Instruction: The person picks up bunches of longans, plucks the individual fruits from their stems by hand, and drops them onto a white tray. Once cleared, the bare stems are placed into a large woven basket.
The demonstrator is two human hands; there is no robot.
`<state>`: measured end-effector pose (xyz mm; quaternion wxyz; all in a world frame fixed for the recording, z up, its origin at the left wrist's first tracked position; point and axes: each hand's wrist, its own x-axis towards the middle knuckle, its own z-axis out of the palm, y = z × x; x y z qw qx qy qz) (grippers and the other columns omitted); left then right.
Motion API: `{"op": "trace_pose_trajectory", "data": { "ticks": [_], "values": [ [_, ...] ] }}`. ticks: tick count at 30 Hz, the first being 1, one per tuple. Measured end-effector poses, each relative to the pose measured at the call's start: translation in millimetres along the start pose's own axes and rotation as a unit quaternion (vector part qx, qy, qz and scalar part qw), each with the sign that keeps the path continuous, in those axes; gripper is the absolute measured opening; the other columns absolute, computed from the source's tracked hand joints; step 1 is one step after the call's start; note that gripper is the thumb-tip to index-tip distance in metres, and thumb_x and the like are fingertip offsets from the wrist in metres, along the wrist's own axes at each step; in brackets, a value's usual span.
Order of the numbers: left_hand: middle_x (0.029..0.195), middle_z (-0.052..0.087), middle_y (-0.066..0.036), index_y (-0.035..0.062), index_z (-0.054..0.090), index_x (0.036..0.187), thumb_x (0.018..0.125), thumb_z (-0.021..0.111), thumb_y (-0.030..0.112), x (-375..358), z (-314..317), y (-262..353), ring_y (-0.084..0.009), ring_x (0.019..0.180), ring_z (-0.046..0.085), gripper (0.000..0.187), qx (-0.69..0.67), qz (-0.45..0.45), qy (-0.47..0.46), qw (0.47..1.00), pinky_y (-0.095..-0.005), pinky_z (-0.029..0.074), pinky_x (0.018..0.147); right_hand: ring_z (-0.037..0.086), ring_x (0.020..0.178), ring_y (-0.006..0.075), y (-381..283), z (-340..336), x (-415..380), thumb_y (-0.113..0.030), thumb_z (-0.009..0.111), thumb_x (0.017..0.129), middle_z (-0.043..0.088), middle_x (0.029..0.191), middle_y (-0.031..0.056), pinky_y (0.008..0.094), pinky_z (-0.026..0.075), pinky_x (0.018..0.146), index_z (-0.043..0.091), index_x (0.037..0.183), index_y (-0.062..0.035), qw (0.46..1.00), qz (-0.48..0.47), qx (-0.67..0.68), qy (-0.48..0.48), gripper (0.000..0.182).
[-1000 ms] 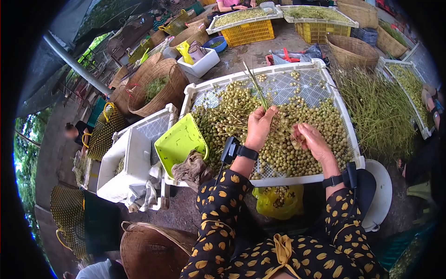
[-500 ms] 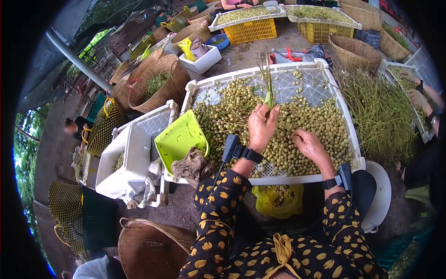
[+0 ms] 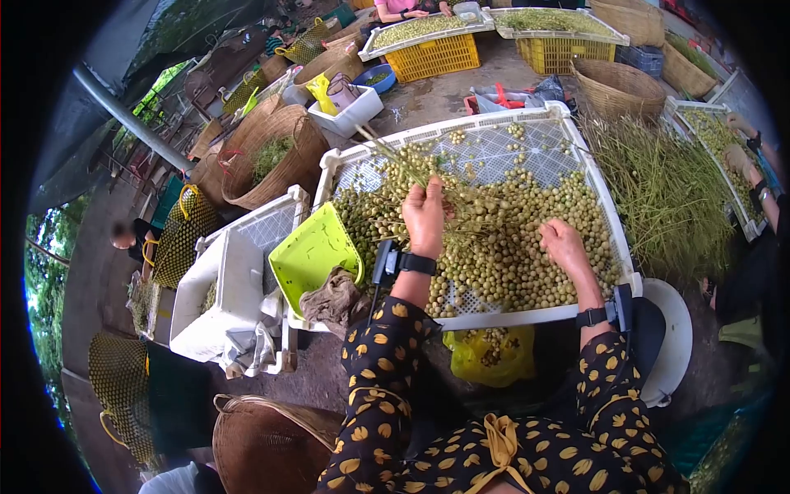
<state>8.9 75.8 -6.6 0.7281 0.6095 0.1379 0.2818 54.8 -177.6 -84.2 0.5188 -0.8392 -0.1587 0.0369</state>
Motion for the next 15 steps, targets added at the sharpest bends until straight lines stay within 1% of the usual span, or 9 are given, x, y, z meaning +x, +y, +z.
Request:
{"op": "trace_pose_trajectory", "data": {
  "ticks": [1, 2, 3, 6, 7, 10, 11, 14, 15],
  "values": [
    [0.068, 0.052, -0.001, 0.0060, 0.058, 0.088, 0.088, 0.059, 0.026, -3, 2, 5, -0.0084, 0.050, 0.049, 0.020, -0.017, -0.028, -0.019, 0.999, -0.0232, 0.042, 0.042, 0.055, 0.054, 0.0187, -13, -5, -1, -0.017, 0.053, 0.088, 0.061, 0.076, 0.0120, 0.0296, 0.039, 0.042, 0.057, 0.090, -0.0024, 0.981, 0.078, 0.172, -0.043, 0.016],
    [0.068, 0.051, 0.000, 0.0061, 0.058, 0.088, 0.089, 0.059, 0.027, -7, 4, 10, -0.0083, 0.051, 0.049, 0.021, -0.034, -0.054, -0.037, 0.997, -0.0235, 0.042, 0.043, 0.052, 0.049, 0.0134, -28, -8, -2, -0.018, 0.053, 0.089, 0.061, 0.075, 0.0093, 0.0260, 0.036, 0.037, 0.058, 0.090, -0.0033, 0.925, 0.151, 0.339, -0.085, 0.016],
    [0.069, 0.050, 0.000, 0.0063, 0.058, 0.088, 0.089, 0.059, 0.028, -12, 7, 17, -0.0082, 0.051, 0.049, 0.022, -0.050, -0.081, -0.053, 0.994, -0.0237, 0.042, 0.043, 0.043, 0.047, 0.0028, -42, -5, -6, -0.023, 0.050, 0.092, 0.057, 0.073, 0.0031, 0.0172, 0.025, 0.034, 0.057, 0.092, -0.0057, 0.896, 0.142, 0.414, -0.074, 0.019],
    [0.067, 0.051, -0.001, 0.0040, 0.058, 0.084, 0.090, 0.057, 0.029, -26, 18, 25, -0.0090, 0.049, 0.051, 0.026, -0.040, -0.099, -0.087, 0.990, -0.0236, 0.040, 0.040, 0.045, 0.048, 0.0047, -57, 0, -8, -0.027, 0.050, 0.093, 0.058, 0.076, 0.0039, 0.0179, 0.028, 0.035, 0.056, 0.094, -0.0052, 0.843, 0.161, 0.506, -0.087, 0.022],
    [0.065, 0.051, 0.000, 0.0041, 0.058, 0.084, 0.090, 0.056, 0.030, -28, 19, 29, -0.0084, 0.049, 0.050, 0.026, -0.031, -0.087, -0.115, 0.989, -0.0230, 0.039, 0.041, 0.043, 0.047, 0.0047, -61, 4, -8, -0.038, 0.046, 0.094, 0.056, 0.075, 0.0032, 0.0170, 0.028, 0.036, 0.056, 0.097, -0.0052, 0.849, 0.163, 0.495, -0.090, 0.034],
    [0.062, 0.050, 0.001, 0.0040, 0.059, 0.085, 0.090, 0.055, 0.029, -29, 21, 29, -0.0080, 0.049, 0.050, 0.025, -0.020, -0.103, -0.140, 0.985, -0.0224, 0.038, 0.040, 0.042, 0.047, 0.0050, -67, 3, -13, -0.049, 0.038, 0.093, 0.053, 0.071, 0.0027, 0.0171, 0.028, 0.037, 0.056, 0.098, -0.0049, 0.816, 0.166, 0.538, -0.129, 0.048],
    [0.060, 0.050, 0.001, 0.0037, 0.058, 0.085, 0.091, 0.055, 0.027, -29, 20, 26, -0.0077, 0.047, 0.048, 0.025, -0.027, -0.091, -0.145, 0.985, -0.0224, 0.038, 0.039, 0.040, 0.046, 0.0056, -65, 3, -12, -0.056, 0.030, 0.093, 0.050, 0.067, 0.0028, 0.0184, 0.028, 0.037, 0.055, 0.099, -0.0053, 0.815, 0.158, 0.537, -0.152, 0.057],
    [0.060, 0.050, 0.000, 0.0034, 0.058, 0.085, 0.091, 0.055, 0.026, -27, 16, 23, -0.0074, 0.044, 0.047, 0.024, -0.007, -0.068, -0.149, 0.986, -0.0222, 0.037, 0.039, 0.039, 0.044, 0.0065, -64, 0, -14, -0.057, 0.027, 0.093, 0.050, 0.066, 0.0031, 0.0198, 0.027, 0.037, 0.055, 0.099, -0.0058, 0.798, 0.130, 0.562, -0.178, 0.059],
    [0.062, 0.051, 0.000, 0.0040, 0.059, 0.086, 0.091, 0.055, 0.027, -26, 15, 23, -0.0077, 0.045, 0.048, 0.024, 0.001, -0.068, -0.146, 0.987, -0.0220, 0.037, 0.040, 0.039, 0.043, 0.0071, -66, -2, -14, -0.049, 0.035, 0.094, 0.050, 0.065, 0.0035, 0.0208, 0.027, 0.038, 0.056, 0.099, -0.0063, 0.794, 0.130, 0.564, -0.184, 0.048]
  ]
}}
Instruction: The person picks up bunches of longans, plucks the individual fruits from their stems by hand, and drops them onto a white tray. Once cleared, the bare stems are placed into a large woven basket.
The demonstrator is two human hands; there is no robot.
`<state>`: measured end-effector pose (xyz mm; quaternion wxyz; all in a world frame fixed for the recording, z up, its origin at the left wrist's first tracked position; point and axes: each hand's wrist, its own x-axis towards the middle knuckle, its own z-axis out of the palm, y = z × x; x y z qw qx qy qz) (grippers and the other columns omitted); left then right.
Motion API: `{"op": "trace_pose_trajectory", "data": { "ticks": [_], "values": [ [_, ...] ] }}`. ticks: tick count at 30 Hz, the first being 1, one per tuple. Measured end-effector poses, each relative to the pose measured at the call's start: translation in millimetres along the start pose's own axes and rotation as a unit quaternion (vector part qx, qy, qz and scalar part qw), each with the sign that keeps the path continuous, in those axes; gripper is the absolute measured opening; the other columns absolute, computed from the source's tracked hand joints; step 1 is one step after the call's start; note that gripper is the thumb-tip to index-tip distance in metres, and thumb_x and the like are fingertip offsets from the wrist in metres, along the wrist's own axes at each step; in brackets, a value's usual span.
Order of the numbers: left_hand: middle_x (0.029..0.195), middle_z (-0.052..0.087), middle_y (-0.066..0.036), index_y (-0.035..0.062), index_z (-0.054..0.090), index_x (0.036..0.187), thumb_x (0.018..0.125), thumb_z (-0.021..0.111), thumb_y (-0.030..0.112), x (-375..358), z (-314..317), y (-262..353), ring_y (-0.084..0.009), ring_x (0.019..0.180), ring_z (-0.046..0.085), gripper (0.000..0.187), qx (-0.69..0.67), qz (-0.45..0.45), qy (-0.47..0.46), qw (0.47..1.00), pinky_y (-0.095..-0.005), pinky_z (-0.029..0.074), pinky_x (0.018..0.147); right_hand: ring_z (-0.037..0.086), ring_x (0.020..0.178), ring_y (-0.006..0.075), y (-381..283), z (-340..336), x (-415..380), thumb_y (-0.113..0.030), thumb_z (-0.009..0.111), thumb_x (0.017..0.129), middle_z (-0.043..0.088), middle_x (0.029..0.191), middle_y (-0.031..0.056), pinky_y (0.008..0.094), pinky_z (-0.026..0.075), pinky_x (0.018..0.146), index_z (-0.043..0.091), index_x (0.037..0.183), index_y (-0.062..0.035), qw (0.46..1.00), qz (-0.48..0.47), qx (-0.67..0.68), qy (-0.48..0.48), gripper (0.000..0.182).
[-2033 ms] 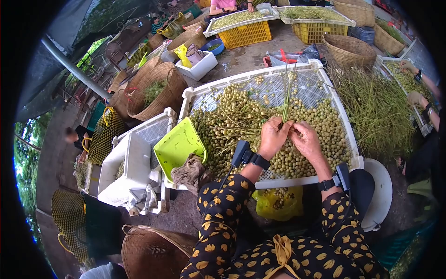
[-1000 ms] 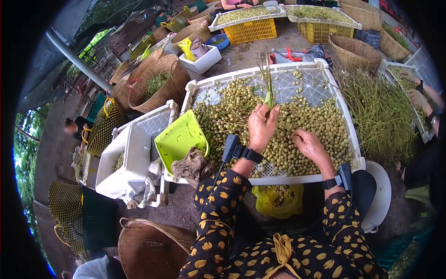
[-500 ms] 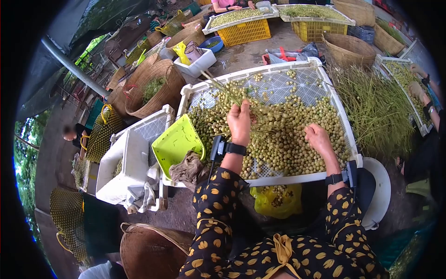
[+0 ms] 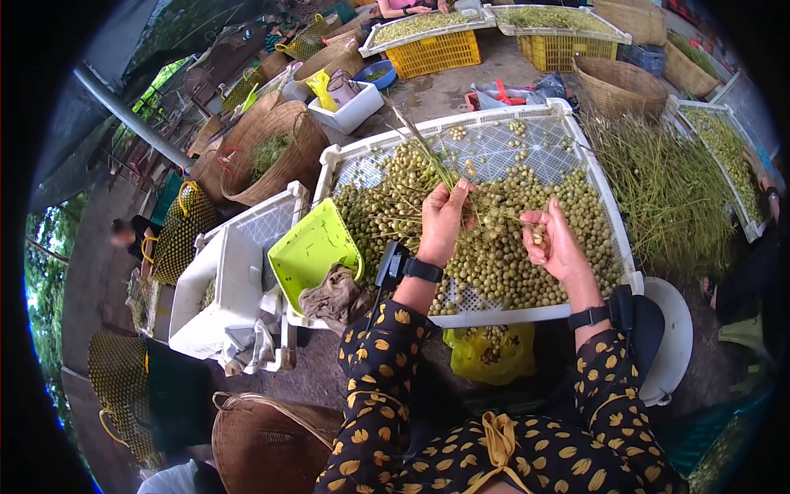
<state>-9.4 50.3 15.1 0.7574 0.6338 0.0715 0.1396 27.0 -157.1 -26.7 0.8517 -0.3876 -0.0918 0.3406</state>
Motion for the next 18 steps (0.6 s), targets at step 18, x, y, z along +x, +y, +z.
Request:
{"op": "trace_pose_trajectory", "data": {
  "ticks": [18],
  "values": [
    [0.063, 0.050, 0.002, 0.0043, 0.058, 0.085, 0.091, 0.055, 0.025, 6, -3, -3, -0.0063, 0.047, 0.046, 0.022, 0.009, 0.054, 0.087, 0.995, -0.0217, 0.038, 0.042, 0.049, 0.053, 0.0074, 8, -16, 9, -0.011, 0.053, 0.087, 0.060, 0.080, 0.0086, 0.0199, 0.035, 0.042, 0.052, 0.098, -0.0051, 0.990, -0.088, -0.035, 0.102, 0.013]
  ]
}}
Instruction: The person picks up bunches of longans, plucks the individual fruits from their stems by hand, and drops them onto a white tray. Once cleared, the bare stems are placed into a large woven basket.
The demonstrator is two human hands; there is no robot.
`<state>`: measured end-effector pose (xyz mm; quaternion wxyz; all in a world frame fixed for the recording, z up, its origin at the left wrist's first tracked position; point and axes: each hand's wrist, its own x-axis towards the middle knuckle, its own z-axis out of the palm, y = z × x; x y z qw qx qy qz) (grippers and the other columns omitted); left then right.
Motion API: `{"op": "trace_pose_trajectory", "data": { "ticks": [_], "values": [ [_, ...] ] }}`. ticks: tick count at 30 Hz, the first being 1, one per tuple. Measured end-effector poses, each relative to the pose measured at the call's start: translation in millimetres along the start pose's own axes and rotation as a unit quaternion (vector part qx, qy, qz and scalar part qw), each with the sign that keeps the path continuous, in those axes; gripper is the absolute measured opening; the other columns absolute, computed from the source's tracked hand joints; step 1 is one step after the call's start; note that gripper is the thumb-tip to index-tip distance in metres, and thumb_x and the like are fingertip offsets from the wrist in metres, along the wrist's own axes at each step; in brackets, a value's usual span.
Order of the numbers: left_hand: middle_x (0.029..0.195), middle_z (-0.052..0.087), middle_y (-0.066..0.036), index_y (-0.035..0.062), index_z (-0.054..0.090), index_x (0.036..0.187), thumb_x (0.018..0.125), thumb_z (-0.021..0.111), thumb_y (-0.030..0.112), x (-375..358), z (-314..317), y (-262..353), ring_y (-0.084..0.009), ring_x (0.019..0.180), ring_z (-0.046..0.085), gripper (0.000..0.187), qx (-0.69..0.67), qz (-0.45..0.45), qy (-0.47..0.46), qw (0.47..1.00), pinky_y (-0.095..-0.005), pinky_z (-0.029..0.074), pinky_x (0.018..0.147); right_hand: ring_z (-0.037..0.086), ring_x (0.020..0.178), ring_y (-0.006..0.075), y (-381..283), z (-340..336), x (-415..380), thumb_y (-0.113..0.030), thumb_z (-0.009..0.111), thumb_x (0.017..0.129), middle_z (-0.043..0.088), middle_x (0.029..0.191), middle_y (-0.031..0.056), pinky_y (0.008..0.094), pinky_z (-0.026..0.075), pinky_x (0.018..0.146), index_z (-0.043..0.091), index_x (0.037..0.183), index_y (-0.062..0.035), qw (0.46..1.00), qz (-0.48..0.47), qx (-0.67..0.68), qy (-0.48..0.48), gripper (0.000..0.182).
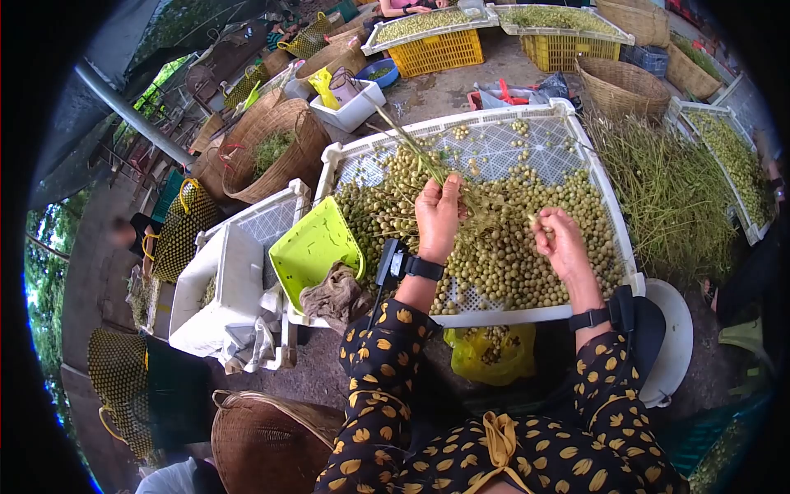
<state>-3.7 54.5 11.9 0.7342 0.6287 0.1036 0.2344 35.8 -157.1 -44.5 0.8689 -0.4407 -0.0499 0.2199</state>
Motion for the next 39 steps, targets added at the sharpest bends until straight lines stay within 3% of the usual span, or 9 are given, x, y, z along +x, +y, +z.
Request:
{"op": "trace_pose_trajectory", "data": {
  "ticks": [3, 7, 8, 11, 16, 29, 34, 37, 39],
  "values": [
    [0.065, 0.050, 0.002, 0.0048, 0.059, 0.084, 0.090, 0.056, 0.026, 2, -6, 5, -0.0065, 0.050, 0.046, 0.022, -0.023, 0.002, 0.008, 1.000, -0.0221, 0.039, 0.043, 0.056, 0.069, 0.0115, -6, -4, 4, -0.013, 0.055, 0.086, 0.061, 0.086, 0.0075, 0.0241, 0.045, 0.057, 0.054, 0.100, -0.0046, 0.988, -0.042, -0.117, 0.096, 0.016],
    [0.070, 0.051, 0.002, 0.0064, 0.060, 0.083, 0.090, 0.057, 0.027, -1, -7, 8, -0.0054, 0.053, 0.045, 0.022, -0.034, -0.012, -0.006, 0.999, -0.0225, 0.040, 0.046, 0.053, 0.105, 0.0183, -6, -6, 2, -0.021, 0.056, 0.088, 0.055, 0.114, 0.0088, 0.0326, 0.043, 0.087, 0.056, 0.113, -0.0047, 0.844, -0.223, -0.487, 0.041, 0.030],
    [0.070, 0.051, 0.002, 0.0066, 0.060, 0.083, 0.090, 0.057, 0.027, -1, -7, 8, -0.0051, 0.053, 0.045, 0.022, -0.030, -0.013, -0.007, 0.999, -0.0224, 0.040, 0.046, 0.051, 0.109, 0.0186, -9, -2, -2, -0.023, 0.056, 0.088, 0.050, 0.123, 0.0107, 0.0325, 0.044, 0.086, 0.055, 0.118, -0.0056, 0.897, -0.146, -0.416, -0.004, 0.034],
    [0.070, 0.051, 0.003, 0.0065, 0.061, 0.083, 0.090, 0.057, 0.028, -6, -5, 9, -0.0043, 0.055, 0.045, 0.023, -0.029, -0.016, -0.012, 0.999, -0.0222, 0.040, 0.046, 0.052, 0.108, 0.0179, -17, 24, -16, -0.024, 0.059, 0.088, 0.050, 0.124, 0.0119, 0.0318, 0.045, 0.084, 0.054, 0.118, -0.0051, 0.965, -0.052, -0.251, -0.057, 0.036],
    [0.068, 0.049, 0.003, 0.0060, 0.061, 0.082, 0.089, 0.058, 0.028, -11, -2, 11, -0.0044, 0.057, 0.044, 0.024, 0.000, -0.018, -0.015, 1.000, -0.0230, 0.042, 0.046, 0.057, 0.062, 0.0067, -2, 24, -6, -0.022, 0.057, 0.090, 0.062, 0.079, 0.0045, 0.0197, 0.044, 0.051, 0.057, 0.105, -0.0017, 0.974, -0.045, -0.214, -0.059, 0.025],
    [0.066, 0.054, 0.003, 0.0072, 0.064, 0.084, 0.089, 0.058, 0.028, -9, -30, 26, -0.0036, 0.054, 0.043, 0.022, 0.020, 0.009, 0.029, 0.999, -0.0200, 0.032, 0.043, 0.053, 0.056, 0.0051, 1, 36, -57, -0.015, 0.060, 0.086, 0.059, 0.068, 0.0008, 0.0197, 0.043, 0.048, 0.059, 0.079, -0.0028, 0.831, 0.150, -0.478, -0.241, 0.014],
    [0.065, 0.053, 0.003, 0.0062, 0.062, 0.083, 0.090, 0.055, 0.025, -16, -29, 31, -0.0037, 0.051, 0.043, 0.021, 0.005, -0.011, -0.002, 1.000, -0.0203, 0.035, 0.042, 0.062, 0.066, 0.0108, 19, 47, -88, -0.016, 0.062, 0.083, 0.065, 0.075, 0.0076, 0.0246, 0.048, 0.055, 0.065, 0.093, -0.0006, 0.712, -0.053, -0.597, -0.366, 0.019],
    [0.071, 0.056, 0.002, 0.0054, 0.061, 0.084, 0.090, 0.055, 0.025, -18, -30, 30, -0.0045, 0.055, 0.048, 0.021, 0.005, -0.043, -0.027, 0.999, -0.0212, 0.040, 0.045, 0.062, 0.064, 0.0108, -1, 60, -90, -0.016, 0.061, 0.083, 0.065, 0.074, 0.0073, 0.0245, 0.048, 0.054, 0.065, 0.093, -0.0001, 0.787, 0.143, -0.535, -0.273, 0.019],
    [0.079, 0.059, 0.001, 0.0054, 0.062, 0.090, 0.089, 0.056, 0.028, -16, -31, 27, -0.0054, 0.063, 0.054, 0.024, -0.019, -0.068, -0.060, 0.996, -0.0207, 0.046, 0.051, 0.057, 0.059, 0.0086, -4, 47, -73, -0.016, 0.057, 0.086, 0.064, 0.075, 0.0057, 0.0234, 0.047, 0.052, 0.063, 0.090, 0.0006, 0.810, 0.105, -0.541, -0.199, 0.018]
  ]
}}
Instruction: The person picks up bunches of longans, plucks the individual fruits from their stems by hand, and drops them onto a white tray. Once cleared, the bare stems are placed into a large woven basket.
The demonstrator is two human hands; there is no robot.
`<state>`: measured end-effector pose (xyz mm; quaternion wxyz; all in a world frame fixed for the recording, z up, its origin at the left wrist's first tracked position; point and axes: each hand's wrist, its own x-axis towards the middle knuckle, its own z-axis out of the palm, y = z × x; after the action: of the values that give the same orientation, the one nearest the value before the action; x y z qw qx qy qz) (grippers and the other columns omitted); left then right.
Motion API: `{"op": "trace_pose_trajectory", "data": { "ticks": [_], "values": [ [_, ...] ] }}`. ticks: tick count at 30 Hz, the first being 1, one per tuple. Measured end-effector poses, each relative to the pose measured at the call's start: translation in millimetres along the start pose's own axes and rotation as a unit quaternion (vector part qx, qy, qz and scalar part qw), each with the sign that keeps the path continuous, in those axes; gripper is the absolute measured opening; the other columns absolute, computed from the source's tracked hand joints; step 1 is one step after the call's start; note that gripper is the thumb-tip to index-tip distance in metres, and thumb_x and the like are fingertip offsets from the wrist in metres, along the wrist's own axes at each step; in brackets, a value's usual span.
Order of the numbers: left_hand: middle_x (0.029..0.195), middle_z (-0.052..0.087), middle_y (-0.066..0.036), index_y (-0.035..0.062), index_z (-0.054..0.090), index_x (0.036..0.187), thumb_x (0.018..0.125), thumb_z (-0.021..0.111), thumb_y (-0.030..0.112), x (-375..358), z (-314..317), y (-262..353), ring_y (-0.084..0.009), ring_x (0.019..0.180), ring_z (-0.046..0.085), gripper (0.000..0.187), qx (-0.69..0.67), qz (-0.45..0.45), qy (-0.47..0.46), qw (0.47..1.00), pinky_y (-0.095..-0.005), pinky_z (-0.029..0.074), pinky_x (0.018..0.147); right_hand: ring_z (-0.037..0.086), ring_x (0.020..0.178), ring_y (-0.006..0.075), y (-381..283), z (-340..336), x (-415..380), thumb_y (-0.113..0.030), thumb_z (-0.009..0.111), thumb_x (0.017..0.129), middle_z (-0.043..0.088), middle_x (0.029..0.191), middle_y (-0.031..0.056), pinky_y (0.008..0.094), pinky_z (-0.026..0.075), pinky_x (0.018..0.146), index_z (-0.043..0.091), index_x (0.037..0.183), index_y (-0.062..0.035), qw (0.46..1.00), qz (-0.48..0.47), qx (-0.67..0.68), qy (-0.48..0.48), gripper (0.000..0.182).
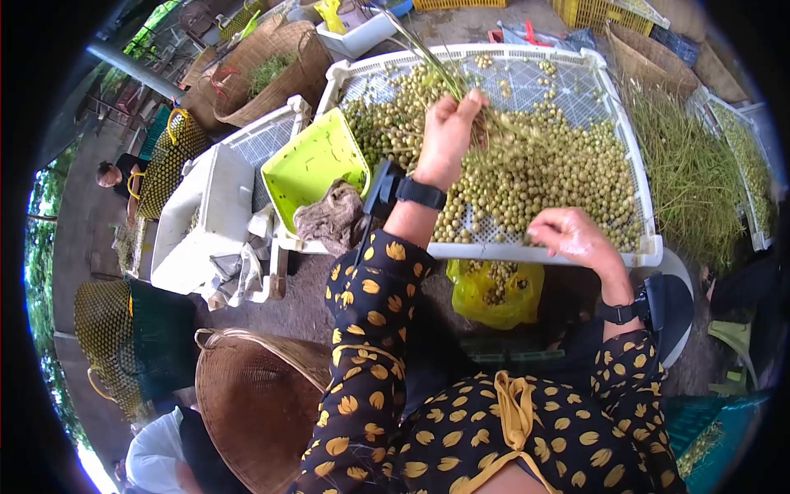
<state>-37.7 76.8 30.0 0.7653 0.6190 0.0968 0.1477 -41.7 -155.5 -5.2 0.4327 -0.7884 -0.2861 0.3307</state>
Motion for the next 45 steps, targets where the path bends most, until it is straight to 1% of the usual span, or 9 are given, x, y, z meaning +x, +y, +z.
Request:
{"op": "trace_pose_trajectory", "data": {
  "ticks": [3, 8, 15, 18, 21, 30, 36, 42, 45],
  "values": [
    [0.091, 0.060, -0.001, 0.0058, 0.057, 0.093, 0.090, 0.055, 0.025, -4, 9, -1, -0.0091, 0.074, 0.058, 0.019, -0.027, -0.045, -0.031, 0.998, -0.0251, 0.050, 0.057, 0.056, 0.064, 0.0082, 24, -16, 23, -0.020, 0.057, 0.089, 0.063, 0.092, 0.0066, 0.0230, 0.047, 0.055, 0.056, 0.110, -0.0018, 0.981, -0.077, 0.089, 0.157, 0.028],
    [0.071, 0.057, 0.002, 0.0057, 0.060, 0.082, 0.089, 0.056, 0.029, -2, 28, -23, -0.0054, 0.055, 0.051, 0.025, -0.066, -0.063, -0.065, 0.994, -0.0198, 0.040, 0.046, 0.059, 0.074, 0.0100, -3, -20, 30, -0.014, 0.056, 0.089, 0.055, 0.113, 0.0084, 0.0206, 0.046, 0.060, 0.046, 0.126, -0.0050, 0.918, -0.155, 0.323, 0.169, 0.040],
    [0.068, 0.054, 0.004, 0.0068, 0.061, 0.081, 0.089, 0.058, 0.029, 10, 23, -42, -0.0038, 0.050, 0.040, 0.023, -0.052, -0.058, -0.006, 0.997, -0.0191, 0.030, 0.045, 0.057, 0.072, 0.0067, 3, -18, 44, -0.010, 0.060, 0.086, 0.059, 0.100, 0.0038, 0.0201, 0.047, 0.060, 0.051, 0.121, -0.0069, 0.919, -0.200, 0.271, 0.203, 0.036],
    [0.087, 0.058, -0.001, 0.0062, 0.057, 0.093, 0.090, 0.056, 0.024, 13, 21, -45, -0.0079, 0.063, 0.055, 0.018, -0.036, -0.082, -0.025, 0.996, -0.0258, 0.047, 0.048, 0.054, 0.063, 0.0047, 8, -18, 50, -0.010, 0.059, 0.087, 0.059, 0.086, 0.0017, 0.0186, 0.045, 0.056, 0.056, 0.112, -0.0045, 0.926, -0.175, 0.224, 0.250, 0.026],
    [0.083, 0.058, 0.000, 0.0070, 0.058, 0.091, 0.090, 0.056, 0.024, 7, 27, -44, -0.0071, 0.062, 0.054, 0.017, -0.043, -0.073, -0.020, 0.996, -0.0254, 0.046, 0.045, 0.051, 0.058, 0.0048, 25, -18, 58, -0.013, 0.056, 0.089, 0.057, 0.076, 0.0002, 0.0185, 0.043, 0.052, 0.056, 0.103, -0.0016, 0.923, -0.154, 0.216, 0.279, 0.018],
    [0.078, 0.059, -0.002, 0.0058, 0.057, 0.088, 0.090, 0.055, 0.026, 16, 22, -46, -0.0112, 0.060, 0.057, 0.020, -0.076, -0.058, 0.016, 0.995, -0.0278, 0.048, 0.047, 0.052, 0.055, 0.0068, 49, -31, 65, -0.015, 0.054, 0.089, 0.059, 0.080, 0.0037, 0.0210, 0.041, 0.045, 0.054, 0.105, -0.0069, 0.825, -0.089, 0.491, 0.265, 0.018],
    [0.082, 0.059, -0.003, 0.0051, 0.056, 0.090, 0.091, 0.054, 0.025, 7, 36, -54, -0.0120, 0.066, 0.058, 0.020, -0.120, -0.099, -0.032, 0.987, -0.0280, 0.048, 0.050, 0.053, 0.065, 0.0048, 23, -13, 63, -0.030, 0.056, 0.090, 0.063, 0.092, 0.0015, 0.0178, 0.041, 0.052, 0.050, 0.116, -0.0080, 0.872, -0.088, 0.476, 0.073, 0.035],
    [0.082, 0.059, -0.002, 0.0040, 0.057, 0.092, 0.091, 0.054, 0.023, 0, 43, -53, -0.0104, 0.069, 0.058, 0.020, -0.126, -0.120, -0.026, 0.985, -0.0270, 0.049, 0.053, 0.042, 0.049, 0.0023, 46, -1, 77, -0.023, 0.057, 0.090, 0.059, 0.080, -0.0015, 0.0163, 0.030, 0.040, 0.055, 0.111, -0.0094, 0.860, -0.065, 0.484, 0.151, 0.025],
    [0.067, 0.054, 0.006, 0.0067, 0.060, 0.084, 0.091, 0.055, 0.023, -1, 47, -60, -0.0017, 0.050, 0.042, 0.019, -0.011, -0.092, 0.019, 0.996, -0.0187, 0.030, 0.042, 0.041, 0.047, 0.0033, 48, -4, 78, -0.018, 0.055, 0.090, 0.056, 0.077, 0.0011, 0.0172, 0.029, 0.038, 0.055, 0.108, -0.0057, 0.846, -0.067, 0.498, 0.179, 0.022]
  ]
}}
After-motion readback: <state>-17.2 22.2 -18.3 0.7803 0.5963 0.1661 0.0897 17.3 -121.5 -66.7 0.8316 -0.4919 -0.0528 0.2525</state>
